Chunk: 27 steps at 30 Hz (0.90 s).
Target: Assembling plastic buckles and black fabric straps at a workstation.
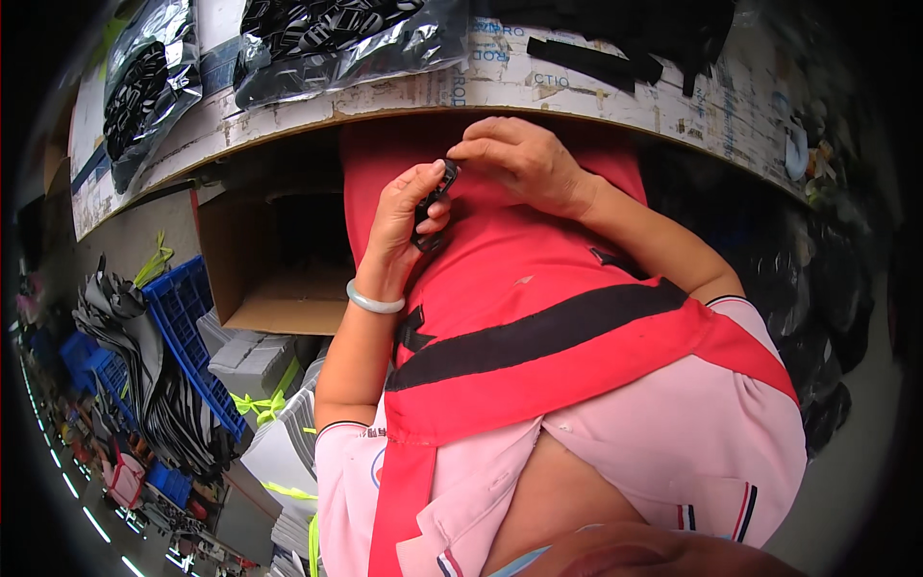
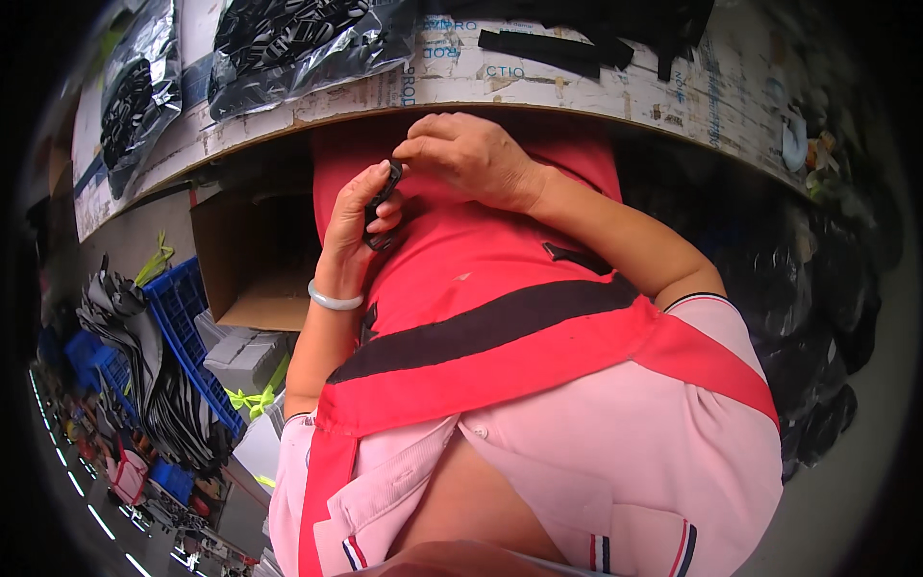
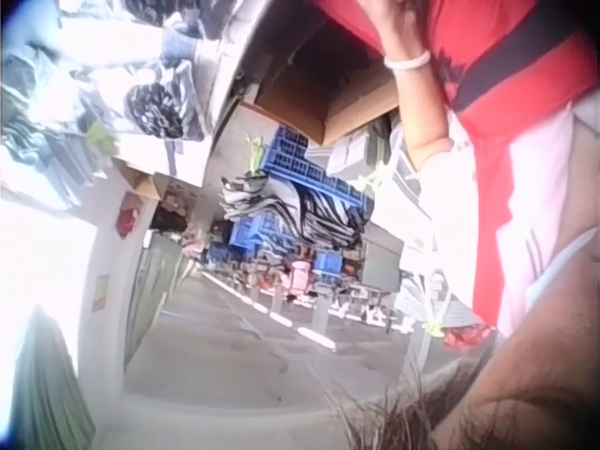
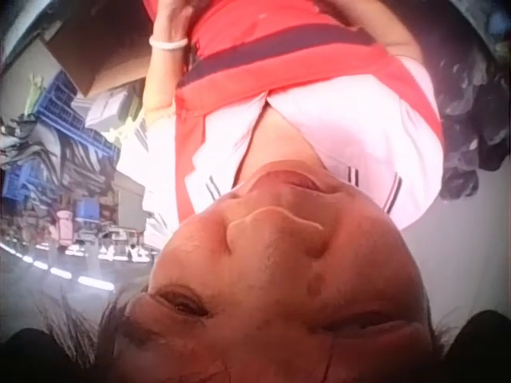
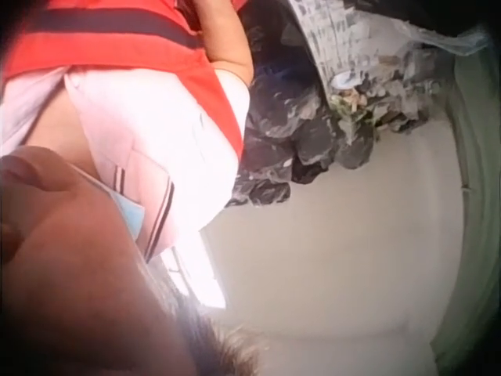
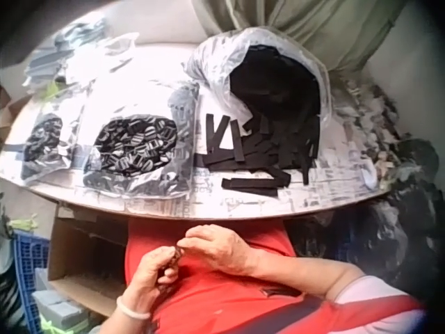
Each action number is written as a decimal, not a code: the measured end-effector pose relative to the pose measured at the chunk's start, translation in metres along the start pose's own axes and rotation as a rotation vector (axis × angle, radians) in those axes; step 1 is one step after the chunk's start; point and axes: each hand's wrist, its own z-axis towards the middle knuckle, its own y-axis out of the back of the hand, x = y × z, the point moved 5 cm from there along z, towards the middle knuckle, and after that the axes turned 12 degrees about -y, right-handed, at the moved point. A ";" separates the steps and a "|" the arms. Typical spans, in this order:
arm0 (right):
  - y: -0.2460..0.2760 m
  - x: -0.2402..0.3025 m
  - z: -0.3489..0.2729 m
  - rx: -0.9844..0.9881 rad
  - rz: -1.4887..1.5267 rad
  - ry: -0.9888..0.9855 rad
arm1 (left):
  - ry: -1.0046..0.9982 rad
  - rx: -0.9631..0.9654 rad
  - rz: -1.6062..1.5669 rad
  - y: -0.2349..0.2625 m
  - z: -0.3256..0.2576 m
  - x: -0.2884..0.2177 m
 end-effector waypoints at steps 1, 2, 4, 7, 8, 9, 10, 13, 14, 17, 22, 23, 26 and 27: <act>0.016 -0.013 0.005 -0.077 -0.043 -0.080 | -0.061 0.002 0.060 0.000 -0.002 -0.006; 0.034 -0.029 0.008 -0.157 -0.087 -0.161 | -0.120 0.006 0.121 0.000 -0.003 -0.012; 0.077 -0.058 0.013 -0.369 -0.421 -0.217 | -0.157 0.006 0.114 0.006 -0.004 -0.013; 0.086 -0.102 0.002 -0.436 -0.424 -0.318 | -0.267 -0.084 0.328 0.008 -0.005 -0.018; 0.086 -0.104 0.002 -0.435 -0.421 -0.321 | -0.265 -0.086 0.330 0.007 -0.005 -0.016; 0.084 -0.105 0.002 -0.412 -0.393 -0.297 | -0.267 -0.098 0.419 0.005 -0.005 -0.015; 0.081 -0.105 0.003 -0.390 -0.365 -0.272 | -0.269 -0.109 0.509 0.004 -0.005 -0.014; 0.084 -0.110 0.007 -0.391 -0.361 -0.254 | -0.335 -0.080 0.500 -0.006 -0.001 -0.012; 0.084 -0.107 0.012 -0.342 -0.358 -0.261 | -0.368 -0.061 0.467 -0.008 -0.001 -0.013; 0.085 -0.098 0.018 -0.283 -0.310 -0.316 | -0.369 -0.029 0.468 -0.009 -0.002 -0.012; 0.086 -0.116 0.018 -0.164 -0.185 -0.475 | -0.427 -0.034 0.533 -0.004 -0.003 -0.010; 0.085 -0.109 0.021 -0.155 -0.238 -0.411 | -0.438 -0.019 0.578 -0.003 -0.005 -0.009; 0.093 -0.064 0.030 -0.307 -0.458 0.024 | -0.465 0.001 0.580 -0.006 -0.004 -0.008; 0.099 -0.041 0.034 -0.397 -0.397 -0.030 | -0.484 0.005 0.536 -0.007 -0.005 -0.008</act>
